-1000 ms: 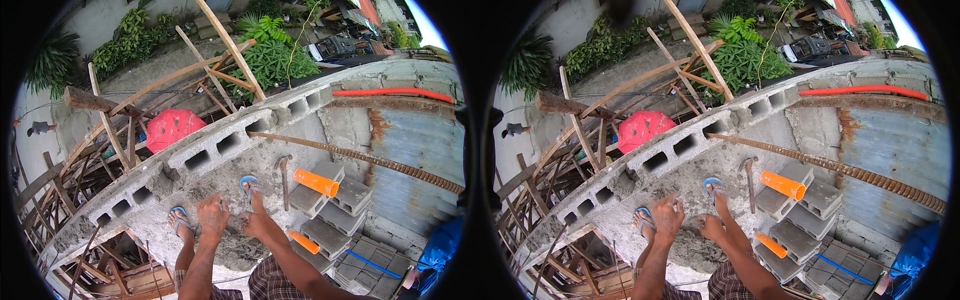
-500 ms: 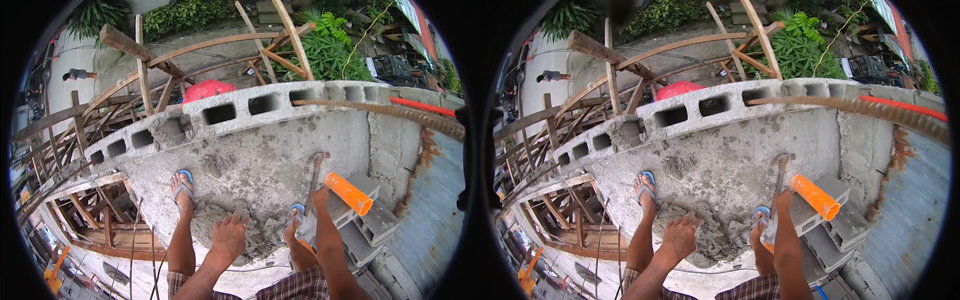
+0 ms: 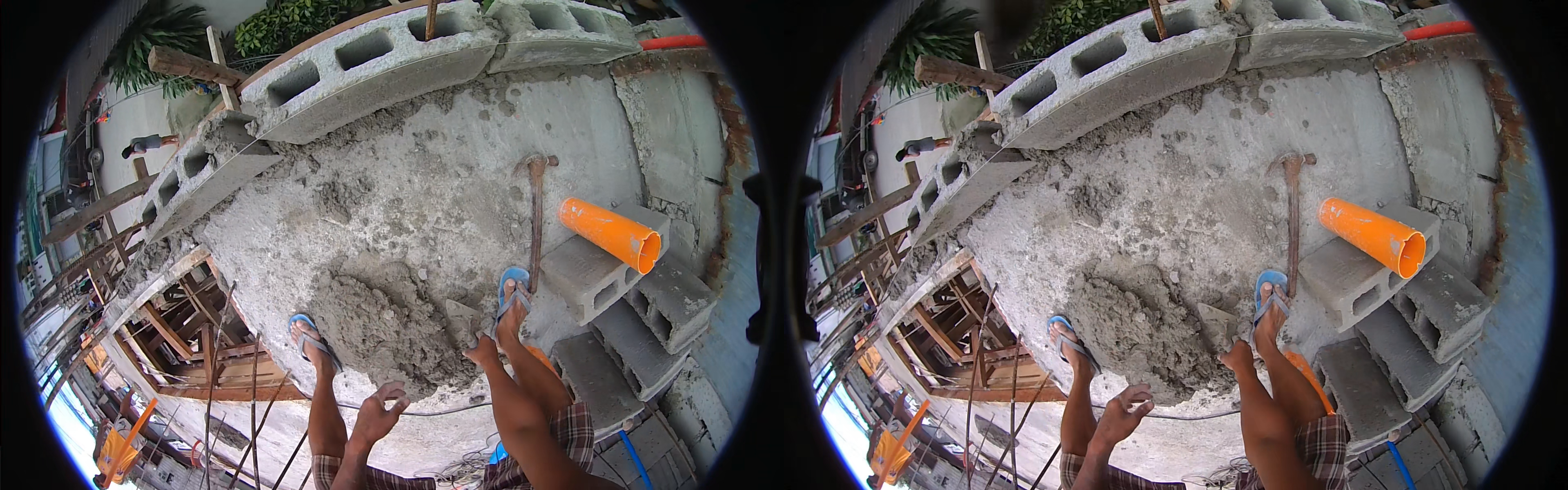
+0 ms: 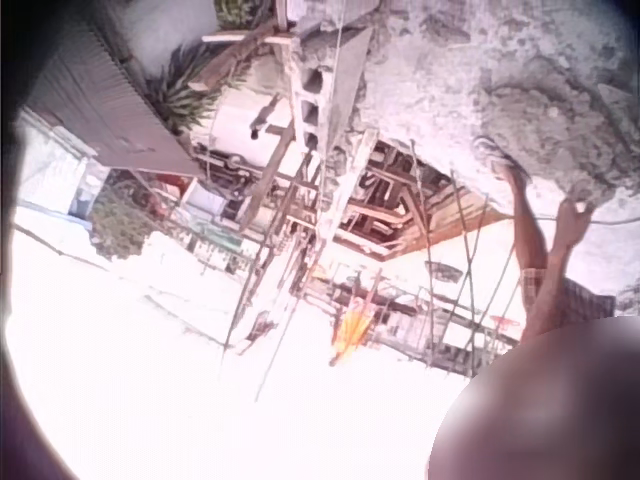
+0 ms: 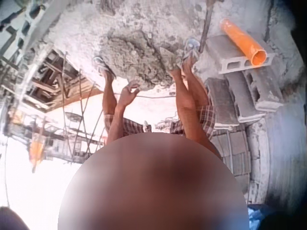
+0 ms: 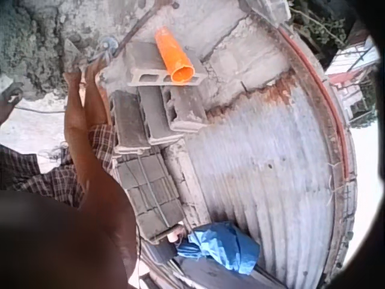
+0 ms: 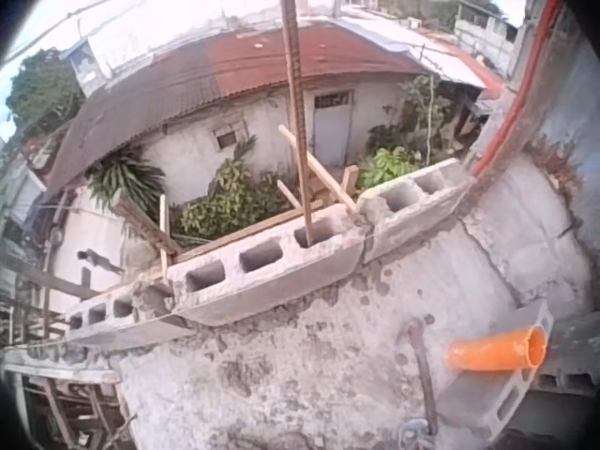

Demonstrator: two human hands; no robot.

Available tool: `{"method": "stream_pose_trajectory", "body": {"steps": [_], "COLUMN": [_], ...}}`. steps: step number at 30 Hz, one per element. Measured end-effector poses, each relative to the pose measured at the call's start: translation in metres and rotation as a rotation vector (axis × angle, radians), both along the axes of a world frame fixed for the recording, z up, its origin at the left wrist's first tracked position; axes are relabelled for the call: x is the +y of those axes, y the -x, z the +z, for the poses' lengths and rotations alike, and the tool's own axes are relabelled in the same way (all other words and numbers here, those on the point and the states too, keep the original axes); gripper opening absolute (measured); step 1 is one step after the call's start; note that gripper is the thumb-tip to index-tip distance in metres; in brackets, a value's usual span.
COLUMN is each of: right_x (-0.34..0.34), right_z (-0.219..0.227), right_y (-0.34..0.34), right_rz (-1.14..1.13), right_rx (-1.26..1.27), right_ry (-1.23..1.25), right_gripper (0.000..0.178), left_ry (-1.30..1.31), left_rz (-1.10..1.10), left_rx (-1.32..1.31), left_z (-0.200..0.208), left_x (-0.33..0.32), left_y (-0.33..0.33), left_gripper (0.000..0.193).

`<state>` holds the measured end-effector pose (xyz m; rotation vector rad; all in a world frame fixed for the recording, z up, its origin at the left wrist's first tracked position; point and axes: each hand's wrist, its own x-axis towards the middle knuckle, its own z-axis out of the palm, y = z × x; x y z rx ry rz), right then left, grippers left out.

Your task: The person scoops wet mortar with a trowel and spreads it along the top of a partially built wall. They place hollow concrete blocks onto the mortar bed, tap them into position, and scrape off excess mortar. The process repeats as the wall is extended.

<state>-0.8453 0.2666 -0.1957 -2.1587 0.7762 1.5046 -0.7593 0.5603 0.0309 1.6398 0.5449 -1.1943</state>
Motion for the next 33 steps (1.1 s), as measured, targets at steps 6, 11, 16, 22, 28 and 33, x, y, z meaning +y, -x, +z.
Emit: {"method": "stream_pose_trajectory", "body": {"steps": [6, 11, 16, 22, 28, 33], "right_x": [0.026, 0.039, 0.059, 0.068, 0.153, 0.124], "right_z": [0.016, 0.034, 0.011, 0.08, 0.012, 0.009], "right_y": [0.028, -0.087, -0.15, -0.165, -0.392, -0.278], "right_rz": [-0.079, 0.128, 0.707, 1.168, 1.186, 1.482], "right_rx": [-0.466, -0.551, -0.76, -0.487, -0.803, -0.466], "right_ry": [-0.126, -0.009, -0.095, -0.075, 0.038, -0.122], "right_gripper": [0.056, 0.043, 0.05, 0.061, 0.041, 0.056], "left_ry": [-0.256, -0.199, -0.137, -0.184, -0.113, -0.149], "left_rz": [-0.024, 0.341, 0.358, 0.41, 0.371, 0.398], "left_rx": [-0.252, -0.134, -0.175, -0.26, -0.151, -0.153], "left_z": [-0.03, -0.009, -0.003, 0.011, 0.012, 0.013], "left_x": [0.034, 0.061, 0.068, 0.07, 0.065, 0.064], "left_y": [0.021, 0.008, 0.01, 0.004, 0.007, 0.0], "left_gripper": [0.041, 0.042, 0.043, 0.044, 0.049, 0.05]}}
